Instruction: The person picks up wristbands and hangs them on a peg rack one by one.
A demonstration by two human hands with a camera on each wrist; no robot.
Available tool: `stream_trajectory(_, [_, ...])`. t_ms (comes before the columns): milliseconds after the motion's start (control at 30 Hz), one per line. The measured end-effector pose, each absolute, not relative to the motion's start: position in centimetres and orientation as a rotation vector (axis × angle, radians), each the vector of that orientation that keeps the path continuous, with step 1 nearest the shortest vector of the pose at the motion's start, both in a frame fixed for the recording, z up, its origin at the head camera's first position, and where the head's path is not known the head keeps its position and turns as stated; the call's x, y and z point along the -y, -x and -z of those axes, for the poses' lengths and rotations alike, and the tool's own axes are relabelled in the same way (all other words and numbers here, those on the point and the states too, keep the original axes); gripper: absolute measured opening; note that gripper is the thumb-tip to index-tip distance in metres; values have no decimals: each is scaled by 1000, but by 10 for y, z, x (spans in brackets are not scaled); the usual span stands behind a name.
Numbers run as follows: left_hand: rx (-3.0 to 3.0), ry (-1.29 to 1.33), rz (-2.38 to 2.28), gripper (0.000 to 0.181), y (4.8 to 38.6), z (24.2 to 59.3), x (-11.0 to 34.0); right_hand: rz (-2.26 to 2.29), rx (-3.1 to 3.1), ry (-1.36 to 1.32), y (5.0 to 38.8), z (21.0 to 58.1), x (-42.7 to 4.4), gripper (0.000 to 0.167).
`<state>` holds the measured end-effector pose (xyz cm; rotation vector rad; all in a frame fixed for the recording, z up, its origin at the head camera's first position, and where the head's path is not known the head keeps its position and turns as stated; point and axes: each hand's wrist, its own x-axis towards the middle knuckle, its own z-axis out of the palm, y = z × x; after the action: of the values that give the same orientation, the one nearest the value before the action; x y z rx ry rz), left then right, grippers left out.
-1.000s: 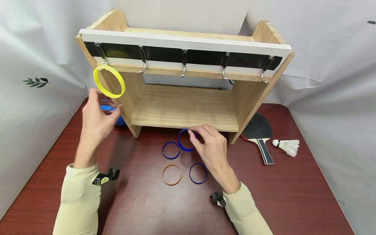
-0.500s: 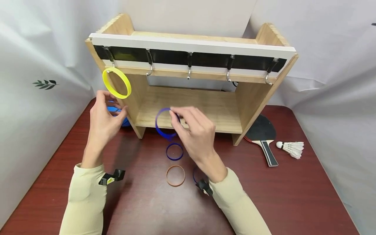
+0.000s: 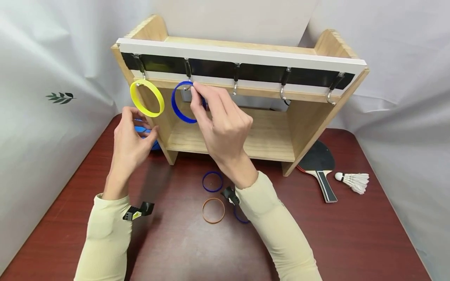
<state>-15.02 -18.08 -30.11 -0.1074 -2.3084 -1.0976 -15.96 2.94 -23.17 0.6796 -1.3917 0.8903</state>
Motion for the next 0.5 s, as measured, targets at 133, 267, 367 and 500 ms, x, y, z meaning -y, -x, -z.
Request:
stream_trajectory(133, [2315, 107, 1096, 36, 150, 301, 180, -842, 1400, -659, 164, 234, -30, 5])
stream_trajectory(267, [2317, 103, 1094, 36, 150, 301, 179, -774, 1419, -636, 167, 238, -30, 5])
stream_trajectory(367, [2318, 100, 1093, 36, 150, 301, 180, -756, 1431, -634, 168, 240, -32, 6])
stream_trajectory(500, [2319, 95, 1091, 36, 150, 300, 180, -760, 1450, -656, 167, 242, -34, 8])
